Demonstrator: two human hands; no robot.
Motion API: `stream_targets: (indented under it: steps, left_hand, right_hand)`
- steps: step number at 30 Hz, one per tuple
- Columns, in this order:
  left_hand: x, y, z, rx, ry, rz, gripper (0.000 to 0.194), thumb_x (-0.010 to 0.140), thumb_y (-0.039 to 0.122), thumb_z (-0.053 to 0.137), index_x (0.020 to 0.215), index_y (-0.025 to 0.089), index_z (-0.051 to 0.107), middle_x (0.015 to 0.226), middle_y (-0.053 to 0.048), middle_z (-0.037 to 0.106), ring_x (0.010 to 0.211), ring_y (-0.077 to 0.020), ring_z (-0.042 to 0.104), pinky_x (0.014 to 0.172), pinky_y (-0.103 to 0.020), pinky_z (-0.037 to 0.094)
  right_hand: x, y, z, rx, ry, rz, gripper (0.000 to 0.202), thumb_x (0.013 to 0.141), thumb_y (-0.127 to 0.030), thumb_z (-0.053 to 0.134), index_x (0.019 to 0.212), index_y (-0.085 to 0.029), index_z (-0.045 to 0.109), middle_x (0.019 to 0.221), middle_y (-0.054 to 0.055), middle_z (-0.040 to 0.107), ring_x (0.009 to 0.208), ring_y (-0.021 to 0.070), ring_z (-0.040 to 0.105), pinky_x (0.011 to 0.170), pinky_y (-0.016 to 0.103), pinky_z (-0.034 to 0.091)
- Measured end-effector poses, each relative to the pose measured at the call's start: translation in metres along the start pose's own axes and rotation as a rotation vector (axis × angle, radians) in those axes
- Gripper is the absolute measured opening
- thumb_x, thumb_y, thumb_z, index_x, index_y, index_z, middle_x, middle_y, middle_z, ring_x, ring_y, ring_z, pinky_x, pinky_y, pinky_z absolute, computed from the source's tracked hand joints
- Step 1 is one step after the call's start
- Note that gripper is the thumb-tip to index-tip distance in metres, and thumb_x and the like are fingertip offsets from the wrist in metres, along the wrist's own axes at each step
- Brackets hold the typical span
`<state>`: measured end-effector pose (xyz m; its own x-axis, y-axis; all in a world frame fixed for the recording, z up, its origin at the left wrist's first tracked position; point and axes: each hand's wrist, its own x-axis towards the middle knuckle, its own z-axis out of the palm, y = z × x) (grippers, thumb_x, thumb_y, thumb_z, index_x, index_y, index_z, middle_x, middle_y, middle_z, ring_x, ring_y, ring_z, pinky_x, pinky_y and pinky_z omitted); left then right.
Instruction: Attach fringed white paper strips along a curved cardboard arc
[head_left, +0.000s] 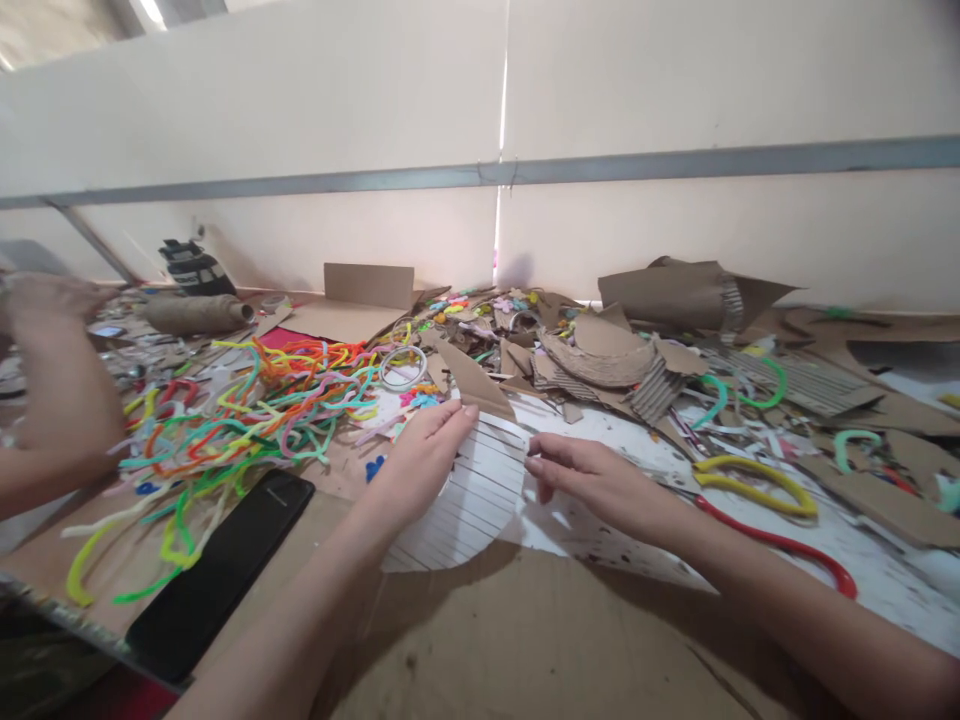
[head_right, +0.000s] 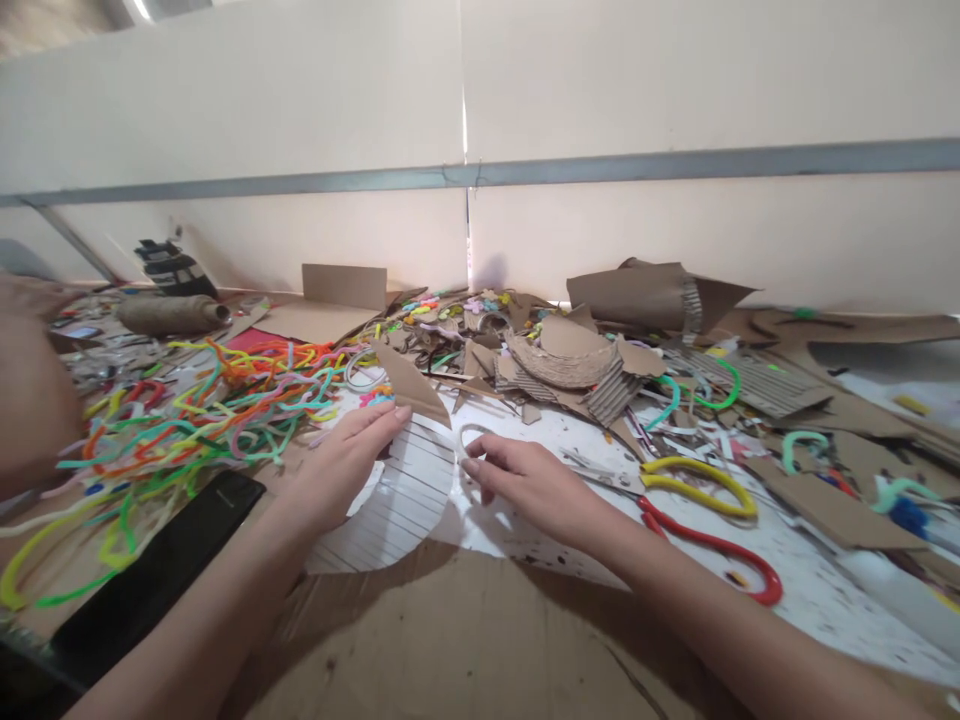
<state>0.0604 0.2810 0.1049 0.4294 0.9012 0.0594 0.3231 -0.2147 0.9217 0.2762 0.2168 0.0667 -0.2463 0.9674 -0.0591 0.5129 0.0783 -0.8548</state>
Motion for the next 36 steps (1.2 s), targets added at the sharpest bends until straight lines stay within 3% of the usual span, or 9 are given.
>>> stream_targets:
  steps: [3,8,12,17,23,31,36]
  left_hand:
    - [0.0,0.0,0.0,0.031,0.032,-0.007,0.029,0.088,0.045,0.051,0.068,0.025,0.054,0.075,-0.002,0.06,0.082,-0.0233,0.054,0.078,-0.033,0.047]
    - [-0.001,-0.001,0.0,0.082,0.103,-0.047,0.03,0.089,0.046,0.05,0.069,0.024,0.053,0.077,-0.002,0.059,0.082,-0.0227,0.054,0.076,-0.034,0.045]
    - [0.002,-0.007,-0.002,0.097,0.13,-0.064,0.029,0.089,0.046,0.05,0.071,0.024,0.055,0.08,-0.003,0.061,0.086,-0.0238,0.056,0.077,-0.034,0.045]
    - [0.005,-0.011,-0.007,0.047,0.132,-0.017,0.027,0.09,0.044,0.05,0.074,0.023,0.057,0.085,-0.003,0.065,0.088,-0.0238,0.057,0.085,-0.035,0.045]
    - [0.003,-0.012,-0.005,0.0,0.122,-0.053,0.032,0.089,0.049,0.05,0.07,0.024,0.052,0.079,-0.003,0.059,0.083,-0.0227,0.053,0.077,-0.033,0.044]
    - [0.002,-0.012,-0.004,-0.033,0.148,-0.081,0.03,0.088,0.048,0.054,0.069,0.024,0.052,0.081,-0.002,0.06,0.085,-0.0234,0.054,0.079,-0.033,0.043]
    - [0.002,-0.022,0.0,-0.19,0.226,-0.108,0.034,0.083,0.052,0.065,0.068,0.023,0.056,0.078,-0.002,0.061,0.083,-0.0228,0.055,0.077,-0.032,0.042]
  right_hand:
    - [0.001,0.001,-0.005,-0.02,-0.018,0.024,0.041,0.101,-0.052,0.049,0.077,-0.021,0.061,0.071,-0.001,0.057,0.069,0.0182,0.055,0.065,0.03,0.041]
    - [-0.001,0.001,-0.016,0.102,0.025,-0.002,0.037,0.098,-0.05,0.052,0.085,-0.021,0.071,0.074,0.001,0.063,0.076,0.0199,0.061,0.072,0.031,0.044]
    - [-0.006,0.0,-0.021,0.153,0.062,0.026,0.038,0.097,-0.051,0.055,0.08,-0.022,0.073,0.071,0.0,0.061,0.069,0.0189,0.056,0.069,0.032,0.043]
    - [-0.01,0.002,-0.029,0.171,0.113,0.05,0.041,0.096,-0.054,0.056,0.078,-0.022,0.073,0.073,0.0,0.058,0.067,0.0177,0.047,0.064,0.031,0.035]
    - [-0.01,0.002,-0.031,0.169,0.105,0.058,0.04,0.095,-0.053,0.056,0.075,-0.022,0.073,0.068,-0.001,0.053,0.067,0.0181,0.044,0.064,0.032,0.033]
    - [-0.01,0.001,-0.033,0.132,0.087,0.054,0.043,0.092,-0.057,0.054,0.07,-0.023,0.069,0.065,-0.002,0.045,0.065,0.0192,0.042,0.062,0.033,0.03]
    - [-0.005,0.007,-0.033,0.089,0.08,0.074,0.042,0.093,-0.054,0.054,0.072,-0.022,0.068,0.066,-0.001,0.044,0.066,0.0188,0.041,0.063,0.033,0.028]
